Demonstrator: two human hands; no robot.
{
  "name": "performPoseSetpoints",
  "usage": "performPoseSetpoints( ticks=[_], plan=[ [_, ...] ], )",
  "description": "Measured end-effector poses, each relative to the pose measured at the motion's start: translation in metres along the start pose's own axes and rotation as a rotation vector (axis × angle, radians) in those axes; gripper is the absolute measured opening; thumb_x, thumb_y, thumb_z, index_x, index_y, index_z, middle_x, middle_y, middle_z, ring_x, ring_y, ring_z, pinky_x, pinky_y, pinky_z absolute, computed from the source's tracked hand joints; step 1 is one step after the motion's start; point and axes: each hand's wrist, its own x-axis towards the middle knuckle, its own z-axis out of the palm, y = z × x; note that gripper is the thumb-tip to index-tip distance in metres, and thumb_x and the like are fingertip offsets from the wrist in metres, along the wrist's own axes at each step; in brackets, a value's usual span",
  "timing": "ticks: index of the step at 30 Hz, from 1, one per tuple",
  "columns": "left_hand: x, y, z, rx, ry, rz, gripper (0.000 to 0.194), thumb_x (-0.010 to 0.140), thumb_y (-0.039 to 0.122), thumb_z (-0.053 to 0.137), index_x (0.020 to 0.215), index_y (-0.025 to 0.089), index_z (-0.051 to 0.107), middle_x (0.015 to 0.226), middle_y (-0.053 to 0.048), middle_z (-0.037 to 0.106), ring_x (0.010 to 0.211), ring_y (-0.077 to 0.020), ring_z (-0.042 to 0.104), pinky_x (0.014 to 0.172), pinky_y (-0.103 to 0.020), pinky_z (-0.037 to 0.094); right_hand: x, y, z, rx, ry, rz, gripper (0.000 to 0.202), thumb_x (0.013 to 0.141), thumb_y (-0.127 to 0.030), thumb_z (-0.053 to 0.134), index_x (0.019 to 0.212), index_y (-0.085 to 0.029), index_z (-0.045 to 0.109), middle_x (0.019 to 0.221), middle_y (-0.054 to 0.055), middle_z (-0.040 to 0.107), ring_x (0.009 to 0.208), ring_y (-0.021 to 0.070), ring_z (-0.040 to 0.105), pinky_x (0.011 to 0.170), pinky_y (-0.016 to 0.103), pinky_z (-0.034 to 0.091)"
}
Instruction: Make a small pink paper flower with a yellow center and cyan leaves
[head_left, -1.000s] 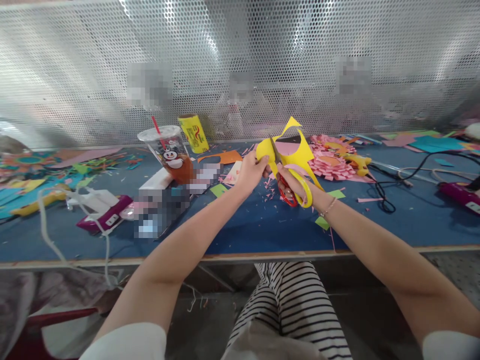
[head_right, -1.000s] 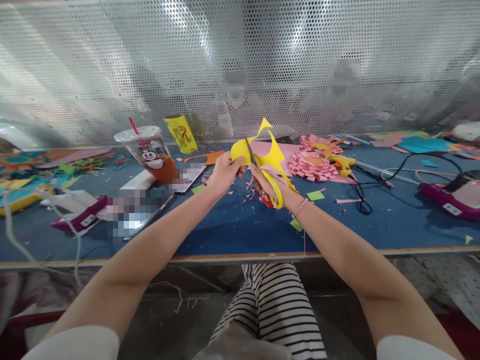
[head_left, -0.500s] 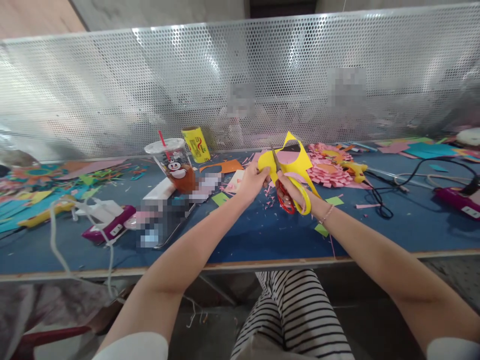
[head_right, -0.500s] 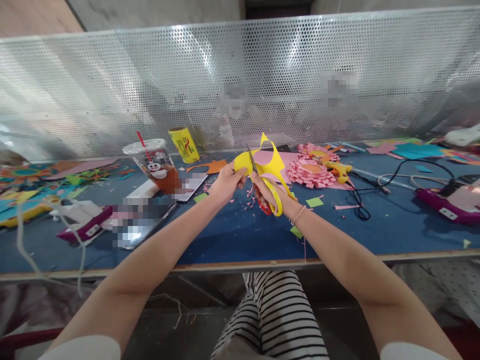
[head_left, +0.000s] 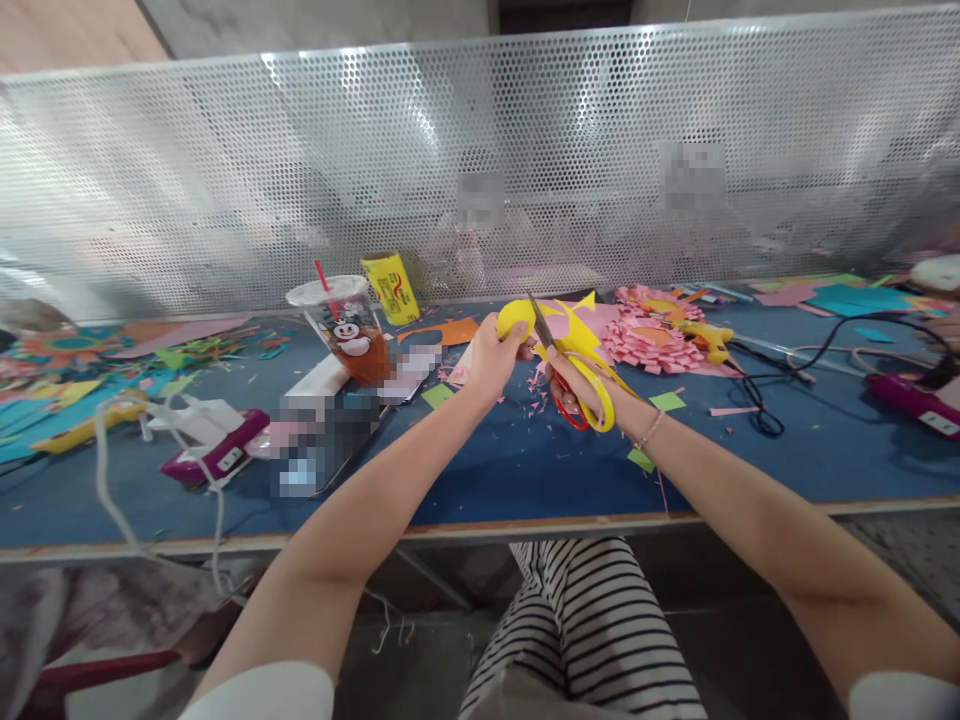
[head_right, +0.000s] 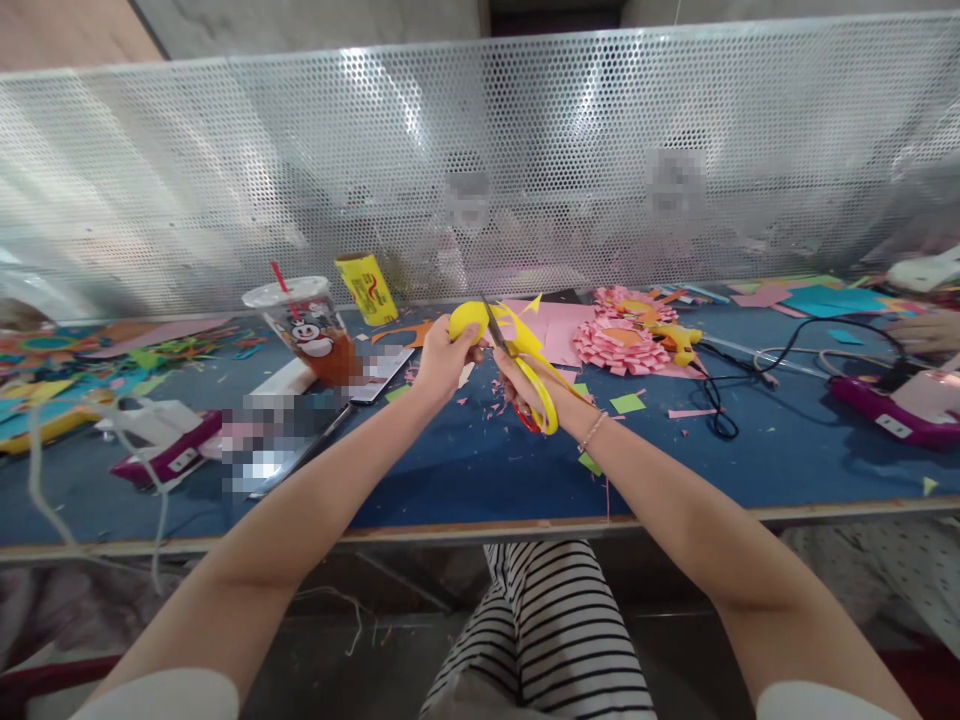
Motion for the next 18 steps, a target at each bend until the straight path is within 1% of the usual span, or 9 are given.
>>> performPoseSetpoints(
  ticks=[3, 5, 10, 13, 15, 18],
  plan=[
    [-0.005, 0.004, 0.002, 0.128, -0.03, 0.046, 0.014, 0.077, 0.027, 0.053, 0.077, 0.017, 0.044, 0.06, 0.002, 0.057, 0.043, -0.0058, 0.049, 0.044, -0.018, 0.037, -0.003, -0.005, 0.002, 0.061, -0.007, 0.013, 0.049, 0.083, -0.066, 0.026, 0.069, -0.021, 0.041, 0.049, -0.004, 0.042, 0.036, 0.0078, 0.033, 0.036, 0.023, 0.032],
    [-0.008, 0.006, 0.004, 0.161, -0.039, 0.056, 0.013, 0.078, 0.027, 0.052, 0.075, 0.017, 0.045, 0.058, 0.003, 0.056, 0.042, -0.0055, 0.047, 0.042, -0.018, 0.035, -0.005, -0.006, 0.002, 0.033, -0.008, -0.013, 0.051, 0.083, -0.065, 0.024, 0.064, -0.021, 0.039, 0.048, -0.003, 0.041, 0.037, 0.0084, 0.035, 0.037, 0.023, 0.032],
    [-0.008, 0.008, 0.003, 0.134, -0.035, 0.054, 0.012, 0.077, 0.027, 0.052, 0.073, 0.017, 0.045, 0.056, 0.003, 0.054, 0.041, -0.006, 0.046, 0.041, -0.019, 0.034, -0.001, 0.001, -0.001, -0.154, 0.031, -0.074, 0.054, 0.083, -0.067, 0.023, 0.061, -0.02, 0.04, 0.046, -0.002, 0.041, 0.035, 0.0087, 0.037, 0.036, 0.024, 0.033],
    [-0.006, 0.007, 0.001, 0.122, -0.041, 0.032, 0.012, 0.076, 0.026, 0.052, 0.071, 0.017, 0.046, 0.056, 0.003, 0.055, 0.041, -0.006, 0.045, 0.043, -0.019, 0.035, 0.003, 0.006, -0.004, -0.238, 0.065, -0.095, 0.055, 0.081, -0.069, 0.027, 0.063, -0.019, 0.043, 0.047, -0.002, 0.043, 0.035, 0.0085, 0.039, 0.035, 0.023, 0.034],
    [-0.005, 0.006, 0.0, 0.117, -0.05, 0.013, 0.011, 0.075, 0.026, 0.053, 0.071, 0.017, 0.046, 0.055, 0.003, 0.055, 0.041, -0.0062, 0.045, 0.043, -0.02, 0.035, 0.004, 0.007, -0.005, -0.208, 0.076, -0.089, 0.056, 0.079, -0.071, 0.029, 0.067, -0.019, 0.045, 0.049, -0.002, 0.045, 0.035, 0.0082, 0.04, 0.034, 0.022, 0.034],
    [-0.005, 0.006, 0.001, 0.14, -0.083, -0.002, 0.01, 0.073, 0.025, 0.054, 0.071, 0.017, 0.048, 0.053, 0.004, 0.054, 0.039, -0.0064, 0.044, 0.041, -0.02, 0.034, 0.004, 0.008, -0.006, -0.16, 0.07, -0.044, 0.058, 0.079, -0.072, 0.024, 0.071, -0.019, 0.047, 0.051, -0.002, 0.048, 0.034, 0.0086, 0.04, 0.033, 0.023, 0.036]
  ],
)
